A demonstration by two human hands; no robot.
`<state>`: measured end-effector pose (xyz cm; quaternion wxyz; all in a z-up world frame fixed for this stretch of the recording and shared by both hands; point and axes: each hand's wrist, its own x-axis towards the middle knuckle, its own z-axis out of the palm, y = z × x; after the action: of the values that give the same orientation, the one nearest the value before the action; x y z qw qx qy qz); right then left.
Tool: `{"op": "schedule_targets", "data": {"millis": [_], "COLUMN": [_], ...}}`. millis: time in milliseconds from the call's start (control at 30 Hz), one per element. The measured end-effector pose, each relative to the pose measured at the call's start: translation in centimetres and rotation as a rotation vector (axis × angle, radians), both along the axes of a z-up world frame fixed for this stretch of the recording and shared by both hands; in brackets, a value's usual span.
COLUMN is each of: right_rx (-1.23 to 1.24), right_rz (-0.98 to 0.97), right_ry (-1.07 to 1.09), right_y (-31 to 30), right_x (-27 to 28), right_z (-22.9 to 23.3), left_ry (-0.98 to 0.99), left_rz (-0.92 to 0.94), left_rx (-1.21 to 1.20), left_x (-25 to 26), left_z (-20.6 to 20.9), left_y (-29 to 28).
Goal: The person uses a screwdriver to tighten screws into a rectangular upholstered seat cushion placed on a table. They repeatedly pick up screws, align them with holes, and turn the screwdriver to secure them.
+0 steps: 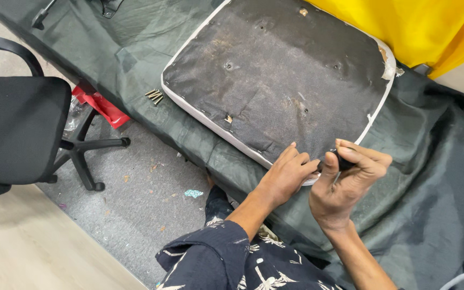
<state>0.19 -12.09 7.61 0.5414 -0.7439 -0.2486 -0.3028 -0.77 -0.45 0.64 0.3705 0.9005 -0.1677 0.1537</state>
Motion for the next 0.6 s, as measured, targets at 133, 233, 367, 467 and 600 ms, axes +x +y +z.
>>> {"op": "schedule_targets", "data": {"millis": [133,233,367,467,600], "right_rx": [0.037,0.04,0.026,-0.076,-0.086], "right_rz": [0.045,0.071,0.187,0.285,0.424], "right_ry": [0.0,0.003,0.003,0.03,0.108], "right_y": [-0.2,-0.1,0.0,0.6,0.7], "right_x": [0.1,0.0,-0.3,-1.5,-1.9], "right_z": [0.1,0.3,1.1,1.6,2.2], "left_ry": [-0.024,-0.054,0.007,-0.024,-0.047], "left_rz": [0.012,0.026,0.032,0.002,0.027], "left_rx": [-0.019,-0.026,-0.024,-0.118,-0.241], "left_x": [0.0,-0.1,-0.3,-0.2,-0.3], "left_z": [-0.1,0.0,-0.6,-1.7,-3.5], "left_y": [-0.3,-0.4,-0.5,-0.1,-0.3]}}
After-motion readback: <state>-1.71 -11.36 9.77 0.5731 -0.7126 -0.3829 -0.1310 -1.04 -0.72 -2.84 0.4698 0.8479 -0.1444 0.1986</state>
